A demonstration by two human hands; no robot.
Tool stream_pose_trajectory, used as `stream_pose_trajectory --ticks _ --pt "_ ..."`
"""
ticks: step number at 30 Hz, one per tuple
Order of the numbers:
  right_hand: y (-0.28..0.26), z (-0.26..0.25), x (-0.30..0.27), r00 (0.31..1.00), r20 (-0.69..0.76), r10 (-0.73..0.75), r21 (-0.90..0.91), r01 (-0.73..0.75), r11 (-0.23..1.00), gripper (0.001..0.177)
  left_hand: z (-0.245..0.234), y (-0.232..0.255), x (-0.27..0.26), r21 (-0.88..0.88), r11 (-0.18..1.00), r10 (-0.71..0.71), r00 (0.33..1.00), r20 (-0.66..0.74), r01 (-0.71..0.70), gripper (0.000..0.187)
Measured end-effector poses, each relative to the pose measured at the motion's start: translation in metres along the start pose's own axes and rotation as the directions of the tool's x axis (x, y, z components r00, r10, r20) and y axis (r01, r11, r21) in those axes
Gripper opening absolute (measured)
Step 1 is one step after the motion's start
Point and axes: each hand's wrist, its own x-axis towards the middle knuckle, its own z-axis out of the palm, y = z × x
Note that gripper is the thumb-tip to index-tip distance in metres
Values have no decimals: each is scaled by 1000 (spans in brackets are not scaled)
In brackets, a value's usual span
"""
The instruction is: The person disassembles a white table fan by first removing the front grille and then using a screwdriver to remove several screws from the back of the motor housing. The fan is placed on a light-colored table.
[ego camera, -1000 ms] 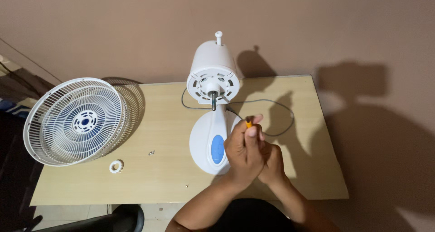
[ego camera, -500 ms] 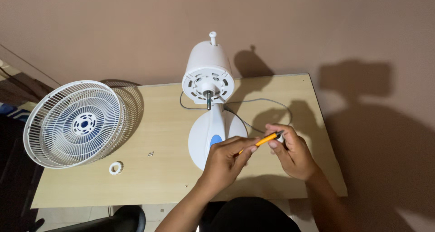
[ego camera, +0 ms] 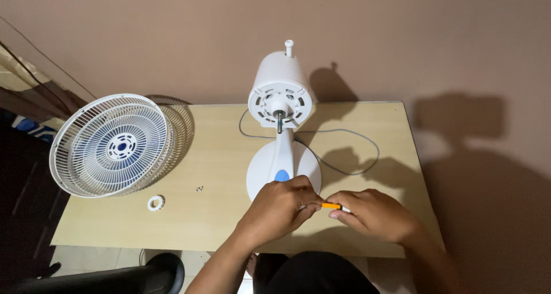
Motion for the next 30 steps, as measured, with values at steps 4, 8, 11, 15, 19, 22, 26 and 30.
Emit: stream_pose_trajectory --ticks 4,8,11,15,19,22,26,30 --pt "-9 5 2 997 27 67 -43 -66 997 35 -1 -3 -1 -49 997 -59 998 31 60 8" --pt "-12 16 4 997 -57 47 -164 -56 985 30 13 -14 5 -180 981 -57 996 64 67 7" --pt "-15 21 6 994 -39 102 -196 -107 975 33 23 -14 4 -205 970 -116 989 87 132 7" --pt "-10 25 11 986 12 166 -171 -162 972 41 20 -12 8 -221 961 -154 986 70 165 11" --pt "-6 33 19 994 -96 56 64 -50 997 40 7 -11 9 -206 961 -188 982 -6 182 20" --pt "-7 35 17 964 -265 -14 210 72 975 41 -2 -19 4 -371 926 -148 972 -183 71 21" --pt "-4 38 15 965 -254 70 331 19 943 40 8 -34 2 -537 836 -267 940 -214 115 13" --pt "0 41 13 980 -190 53 423 33 905 35 25 -47 3 -610 763 -380 911 -160 212 10"
